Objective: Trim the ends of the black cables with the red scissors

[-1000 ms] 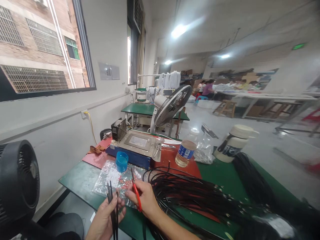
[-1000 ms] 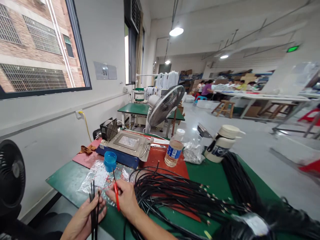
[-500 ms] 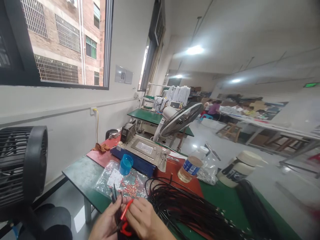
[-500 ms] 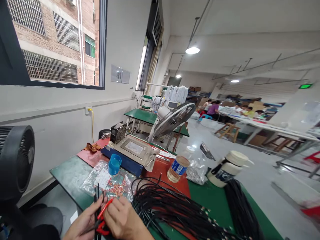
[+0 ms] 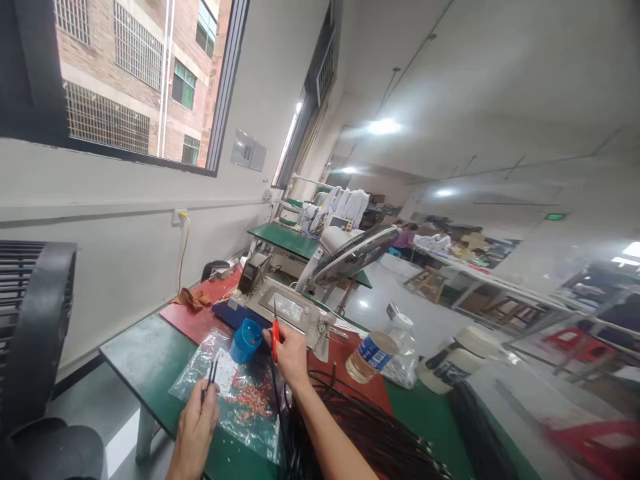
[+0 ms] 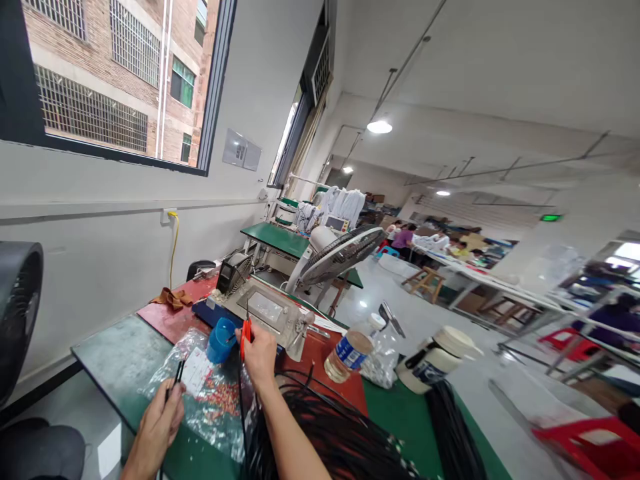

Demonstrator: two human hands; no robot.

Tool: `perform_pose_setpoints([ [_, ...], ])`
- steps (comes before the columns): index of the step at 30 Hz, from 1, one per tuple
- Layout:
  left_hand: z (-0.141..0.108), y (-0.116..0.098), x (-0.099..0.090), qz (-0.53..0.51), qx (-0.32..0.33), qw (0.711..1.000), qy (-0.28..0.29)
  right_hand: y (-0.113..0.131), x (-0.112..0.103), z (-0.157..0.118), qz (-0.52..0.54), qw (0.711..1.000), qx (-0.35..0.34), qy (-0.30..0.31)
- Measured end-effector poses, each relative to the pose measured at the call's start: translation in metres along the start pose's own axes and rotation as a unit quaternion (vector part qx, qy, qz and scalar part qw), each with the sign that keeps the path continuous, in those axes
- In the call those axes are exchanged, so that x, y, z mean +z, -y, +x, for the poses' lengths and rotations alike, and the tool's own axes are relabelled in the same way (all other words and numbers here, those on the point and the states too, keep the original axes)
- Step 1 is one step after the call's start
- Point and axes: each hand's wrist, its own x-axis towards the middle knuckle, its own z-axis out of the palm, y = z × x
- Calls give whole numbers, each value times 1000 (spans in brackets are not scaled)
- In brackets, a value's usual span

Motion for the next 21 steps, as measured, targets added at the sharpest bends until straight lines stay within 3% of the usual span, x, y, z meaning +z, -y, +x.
perform_pose_setpoints([
  [5,3,0,2,25,-5,1000,3,-10,11,4,-37,999,2,1],
  [12,9,4,3,26,-9,1000,-6,-3,12,11,-53,998,-21,23],
  [15,11,9,1,44,-5,999,-5,3,-5,19,-53,998,-31,20],
  [21,17,19,-3,82,2,997,-5,4,-66,61,-135,990,-9,-37],
])
